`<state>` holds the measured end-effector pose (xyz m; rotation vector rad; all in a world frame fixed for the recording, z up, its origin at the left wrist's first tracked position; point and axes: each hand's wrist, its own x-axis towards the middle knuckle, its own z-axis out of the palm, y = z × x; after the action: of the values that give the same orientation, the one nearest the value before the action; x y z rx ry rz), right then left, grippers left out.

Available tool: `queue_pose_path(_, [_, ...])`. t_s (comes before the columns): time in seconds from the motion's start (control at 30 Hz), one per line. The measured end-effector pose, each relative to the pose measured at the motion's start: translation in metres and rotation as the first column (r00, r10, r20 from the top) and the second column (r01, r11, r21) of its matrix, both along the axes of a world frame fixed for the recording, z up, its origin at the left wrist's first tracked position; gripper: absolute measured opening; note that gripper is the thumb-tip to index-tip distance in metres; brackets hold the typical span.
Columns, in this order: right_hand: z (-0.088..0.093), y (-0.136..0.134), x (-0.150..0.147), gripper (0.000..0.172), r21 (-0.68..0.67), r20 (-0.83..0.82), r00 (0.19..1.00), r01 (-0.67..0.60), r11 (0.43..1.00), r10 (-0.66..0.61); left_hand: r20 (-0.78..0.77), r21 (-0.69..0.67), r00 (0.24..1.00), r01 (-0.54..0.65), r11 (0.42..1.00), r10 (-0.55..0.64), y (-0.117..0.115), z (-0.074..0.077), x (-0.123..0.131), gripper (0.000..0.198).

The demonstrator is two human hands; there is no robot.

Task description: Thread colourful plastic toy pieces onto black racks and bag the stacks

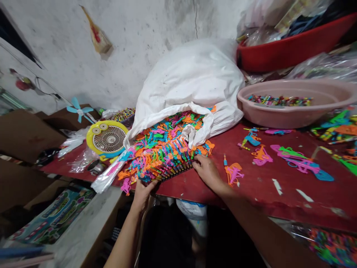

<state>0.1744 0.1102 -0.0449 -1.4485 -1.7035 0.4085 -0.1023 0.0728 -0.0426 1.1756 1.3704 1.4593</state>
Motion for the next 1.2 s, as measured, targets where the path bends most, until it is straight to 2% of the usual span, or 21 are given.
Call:
queue_pose_path(0.17, [-0.004, -0.007, -0.006, 0.014, -0.014, 0.081, 0.996, -0.022, 1.0, 0.024, 0.108, 0.03, 0.992, -0.073, 0.997, 0.07, 0.017, -0.012, -0.002, 0.062])
queue_pose_path(0.37, [0.002, -0.014, -0.012, 0.015, -0.038, 0.19, 0.982, -0.011, 0.999, 0.019, 0.056, -0.056, 0.997, -0.041, 0.998, 0.044, 0.024, -0.007, 0.002, 0.041])
queue_pose_path(0.57, [0.0, -0.012, -0.017, 0.011, -0.056, 0.33, 0.944, 0.03, 0.998, -0.01, -0.02, -0.054, 1.0, -0.01, 0.999, 0.009, 0.024, -0.005, 0.001, 0.044])
queue_pose_path(0.7, [-0.004, -0.01, -0.015, 0.013, -0.05, 0.298, 0.955, 0.018, 0.999, -0.003, -0.025, -0.041, 1.0, 0.001, 0.999, -0.002, 0.024, -0.006, 0.001, 0.046])
queue_pose_path(0.87, [-0.005, -0.009, -0.012, 0.014, -0.027, 0.189, 0.982, -0.016, 1.0, 0.021, -0.08, -0.038, 0.995, -0.066, 0.997, 0.063, 0.023, -0.007, 0.001, 0.043])
queue_pose_path(1.1, [-0.009, -0.007, -0.014, 0.015, -0.01, 0.261, 0.965, -0.015, 1.0, 0.017, -0.121, -0.04, 0.986, -0.117, 0.992, 0.112, 0.027, -0.017, -0.002, 0.043])
queue_pose_path(1.2, [-0.013, -0.005, -0.014, 0.012, 0.026, 0.205, 0.979, -0.003, 1.0, -0.002, -0.099, -0.013, 0.988, -0.12, 0.993, 0.118, 0.028, -0.02, -0.001, 0.045])
